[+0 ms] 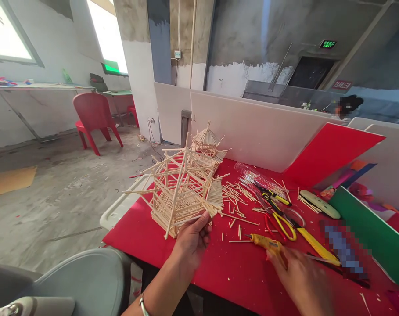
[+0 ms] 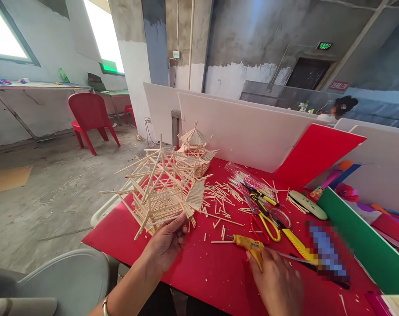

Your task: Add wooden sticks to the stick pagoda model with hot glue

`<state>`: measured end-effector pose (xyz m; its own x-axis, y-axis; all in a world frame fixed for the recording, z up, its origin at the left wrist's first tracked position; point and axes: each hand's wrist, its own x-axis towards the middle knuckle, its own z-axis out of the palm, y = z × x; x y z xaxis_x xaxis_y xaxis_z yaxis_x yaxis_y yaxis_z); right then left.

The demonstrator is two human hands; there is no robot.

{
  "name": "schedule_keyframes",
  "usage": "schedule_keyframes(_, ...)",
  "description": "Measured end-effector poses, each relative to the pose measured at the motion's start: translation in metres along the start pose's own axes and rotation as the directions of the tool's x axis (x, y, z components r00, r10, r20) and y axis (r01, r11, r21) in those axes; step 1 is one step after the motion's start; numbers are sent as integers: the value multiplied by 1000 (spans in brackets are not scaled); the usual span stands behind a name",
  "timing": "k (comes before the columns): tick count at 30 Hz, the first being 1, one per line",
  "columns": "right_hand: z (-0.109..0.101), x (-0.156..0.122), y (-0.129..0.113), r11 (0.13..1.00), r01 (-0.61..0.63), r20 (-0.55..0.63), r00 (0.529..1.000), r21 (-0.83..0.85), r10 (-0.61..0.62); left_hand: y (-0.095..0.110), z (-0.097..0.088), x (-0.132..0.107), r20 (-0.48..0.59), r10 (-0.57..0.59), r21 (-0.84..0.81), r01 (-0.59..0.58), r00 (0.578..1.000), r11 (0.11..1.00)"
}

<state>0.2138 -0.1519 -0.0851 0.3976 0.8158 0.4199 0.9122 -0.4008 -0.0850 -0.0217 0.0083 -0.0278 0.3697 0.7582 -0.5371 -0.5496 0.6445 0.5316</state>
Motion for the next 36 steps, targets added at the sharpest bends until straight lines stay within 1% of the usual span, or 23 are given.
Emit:
schedule_keyframes(1, -12, 8, -11, 999, 20, -68, 998, 31, -17, 0, 0, 0, 0, 1, -5, -1, 1000, 1000)
schedule_keyframes(2, -25, 19, -25, 993, 42, -102, 994, 107, -31, 0, 0, 0, 2, 1, -10, -1, 1000, 1000)
schedule_keyframes(3, -39, 31, -43, 970, 108, -138, 987, 219, -79, 0, 0, 0, 4, 2, -16, -2, 1000, 1000)
schedule_keyframes(4, -52, 44, -63, 928, 188, -178, 975, 323, -136, 0, 0, 0, 4, 2, -21, -2, 1000, 1000)
schedule_keyframes(5, -63, 57, -83, 887, 252, -214, 960, 386, -180, 0, 0, -1, 2, 3, -27, -3, 1000, 1000)
schedule_keyframes(6, -71, 69, -103, 863, 307, -251, 943, 402, -219, 0, 0, -2, -2, 1, -32, -1, 1000, 999)
schedule_keyframes(7, -76, 80, -121, 855, 354, -269, 926, 380, -264, 1, 1, -3, -7, -2, -36, 1, 1000, 999)
schedule_keyframes(9, -78, 96, -150, 869, 415, -271, 898, 268, -345, 2, 1, -5, -2, -13, -46, 13, 1000, 999)
schedule_keyframes(12, -69, 107, -175, 899, 424, -181, 897, 105, -402, 4, 1, -6, 32, -26, -49, 28, 999, 998)
schedule_keyframes(14, -64, 110, -182, 904, 425, -123, 901, 49, -416, 4, 0, -5, 41, -29, -42, 31, 999, 999)
schedule_keyframes(17, -62, 111, -186, 899, 437, -67, 898, 17, -435, 4, -1, -4, 38, -42, -45, 43, 998, 998)
schedule_keyframes(23, -62, 112, -187, 885, 465, -11, 885, 6, -465, 5, -1, -4, 36, -49, -51, 51, 998, 997)
schedule_keyframes(29, -59, 113, -187, 903, 429, 15, 903, 24, -430, 5, -1, -4, 38, -53, -66, 55, 998, 996)
schedule_keyframes(34, -62, 117, -184, 923, 370, 54, 925, 109, -377, 5, 0, -6, 15, -60, -68, 61, 998, 996)
schedule_keyframes(36, -64, 117, -183, 927, 360, 53, 929, 105, -367, 5, 1, -7, 5, -66, -71, 66, 998, 995)
